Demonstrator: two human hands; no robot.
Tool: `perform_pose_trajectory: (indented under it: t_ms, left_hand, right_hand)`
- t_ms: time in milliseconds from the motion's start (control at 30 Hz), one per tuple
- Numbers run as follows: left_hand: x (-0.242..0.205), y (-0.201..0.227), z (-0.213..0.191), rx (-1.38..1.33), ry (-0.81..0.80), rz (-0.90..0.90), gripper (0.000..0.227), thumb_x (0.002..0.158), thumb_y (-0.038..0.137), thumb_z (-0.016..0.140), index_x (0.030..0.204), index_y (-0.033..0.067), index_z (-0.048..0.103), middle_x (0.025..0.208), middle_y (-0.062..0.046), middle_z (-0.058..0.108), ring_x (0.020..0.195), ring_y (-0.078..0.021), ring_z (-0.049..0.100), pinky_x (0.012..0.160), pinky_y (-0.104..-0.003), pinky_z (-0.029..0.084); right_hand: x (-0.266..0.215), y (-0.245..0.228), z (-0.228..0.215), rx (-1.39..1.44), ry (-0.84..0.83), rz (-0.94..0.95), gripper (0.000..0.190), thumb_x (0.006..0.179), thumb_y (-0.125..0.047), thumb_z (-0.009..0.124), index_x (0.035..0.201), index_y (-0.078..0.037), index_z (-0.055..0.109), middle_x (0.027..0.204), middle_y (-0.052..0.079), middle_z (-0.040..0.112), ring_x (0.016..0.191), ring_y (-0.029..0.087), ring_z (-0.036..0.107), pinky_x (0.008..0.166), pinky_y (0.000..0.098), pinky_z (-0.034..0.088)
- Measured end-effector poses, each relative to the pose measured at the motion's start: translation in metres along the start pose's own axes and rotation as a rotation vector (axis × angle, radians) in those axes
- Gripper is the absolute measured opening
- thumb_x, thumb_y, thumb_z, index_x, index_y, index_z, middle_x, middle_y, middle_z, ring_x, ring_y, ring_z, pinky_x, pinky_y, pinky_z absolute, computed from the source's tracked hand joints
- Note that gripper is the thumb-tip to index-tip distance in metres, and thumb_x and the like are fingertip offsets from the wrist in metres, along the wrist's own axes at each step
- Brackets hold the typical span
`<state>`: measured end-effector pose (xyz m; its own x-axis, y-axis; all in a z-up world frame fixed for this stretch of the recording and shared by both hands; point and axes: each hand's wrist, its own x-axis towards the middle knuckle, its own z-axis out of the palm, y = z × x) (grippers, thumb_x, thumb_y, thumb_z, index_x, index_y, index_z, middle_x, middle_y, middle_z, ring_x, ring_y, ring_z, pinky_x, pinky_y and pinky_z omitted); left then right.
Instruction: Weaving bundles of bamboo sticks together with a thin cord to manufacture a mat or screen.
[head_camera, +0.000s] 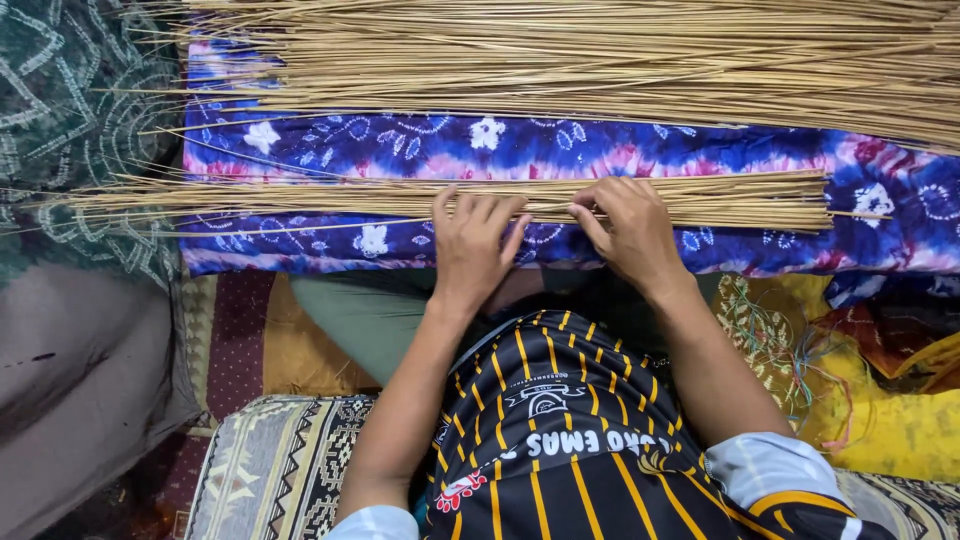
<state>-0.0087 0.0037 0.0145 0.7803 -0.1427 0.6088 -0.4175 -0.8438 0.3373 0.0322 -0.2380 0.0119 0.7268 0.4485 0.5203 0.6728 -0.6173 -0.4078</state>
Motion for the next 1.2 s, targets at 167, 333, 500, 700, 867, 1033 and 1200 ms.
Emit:
perform_pose_trajectory:
  t_ms: [167, 333, 500, 700, 867, 1033, 1200]
  left_hand:
    - [0.001, -0.002, 0.004, -0.031, 0.018, 0.017, 0.009, 0.097, 0.028, 0.070, 0.104, 0.0229, 0.070, 0.082, 0.003, 0.068, 0.082, -0.0174, 0.064, 0.109, -0.048, 0.037]
    - [-0.001, -0.019, 0.000, 0.013, 0.013, 0.004, 0.006, 0.100, 0.029, 0.067, 0.103, 0.0241, 0.069, 0.079, 0.004, 0.065, 0.079, -0.0171, 0.063, 0.108, -0.047, 0.038]
    - [0.004, -0.015, -0.003, 0.012, 0.005, 0.024, 0.006, 0.101, 0.029, 0.066, 0.102, 0.0234, 0.068, 0.079, 0.004, 0.064, 0.080, -0.0174, 0.062, 0.108, -0.047, 0.038]
    - [0.015, 0.007, 0.007, -0.023, 0.024, 0.095, 0.011, 0.099, 0.029, 0.069, 0.105, 0.0210, 0.069, 0.082, 0.001, 0.066, 0.082, -0.0190, 0.062, 0.107, -0.048, 0.039]
    - [0.015, 0.007, 0.011, -0.015, 0.043, 0.127, 0.007, 0.100, 0.029, 0.067, 0.101, 0.0223, 0.069, 0.079, 0.002, 0.064, 0.079, -0.0178, 0.062, 0.105, -0.046, 0.041]
    - [0.019, 0.000, 0.007, 0.028, 0.030, 0.129, 0.007, 0.100, 0.029, 0.066, 0.104, 0.0235, 0.068, 0.079, 0.003, 0.065, 0.077, -0.0172, 0.062, 0.104, -0.044, 0.042]
    - [0.029, 0.012, 0.011, 0.034, 0.045, 0.153, 0.012, 0.099, 0.030, 0.067, 0.107, 0.0220, 0.068, 0.080, 0.002, 0.066, 0.077, -0.0176, 0.062, 0.101, -0.044, 0.044]
  right_hand:
    - [0.002, -0.002, -0.008, -0.016, -0.002, -0.026, 0.009, 0.104, -0.021, 0.069, 0.103, -0.013, 0.072, 0.089, 0.005, 0.066, 0.087, 0.029, 0.067, 0.077, 0.0406, 0.049]
    - [-0.010, 0.016, -0.010, -0.006, 0.007, -0.017, 0.010, 0.101, -0.020, 0.073, 0.107, -0.011, 0.071, 0.088, 0.006, 0.066, 0.084, 0.030, 0.066, 0.075, 0.0410, 0.049]
    - [-0.008, 0.018, -0.020, -0.035, 0.010, -0.032, 0.007, 0.102, -0.017, 0.072, 0.106, -0.011, 0.071, 0.088, 0.005, 0.067, 0.084, 0.029, 0.066, 0.076, 0.0403, 0.048]
    - [-0.006, 0.011, -0.020, -0.061, -0.010, -0.058, 0.008, 0.106, -0.017, 0.065, 0.105, -0.011, 0.071, 0.086, 0.006, 0.067, 0.086, 0.029, 0.067, 0.077, 0.0401, 0.047]
    - [-0.001, 0.004, -0.029, -0.078, -0.003, -0.075, 0.012, 0.107, -0.018, 0.065, 0.102, -0.009, 0.070, 0.086, 0.006, 0.067, 0.085, 0.029, 0.067, 0.077, 0.0403, 0.047]
    - [-0.006, 0.016, -0.033, -0.056, -0.002, -0.057, 0.011, 0.100, -0.014, 0.071, 0.110, -0.011, 0.070, 0.086, 0.004, 0.066, 0.084, 0.029, 0.066, 0.078, 0.0421, 0.046]
    - [-0.007, 0.025, -0.032, -0.051, 0.001, -0.057, 0.008, 0.105, -0.017, 0.067, 0.109, -0.012, 0.071, 0.095, 0.003, 0.072, 0.092, 0.028, 0.069, 0.082, 0.0408, 0.046]
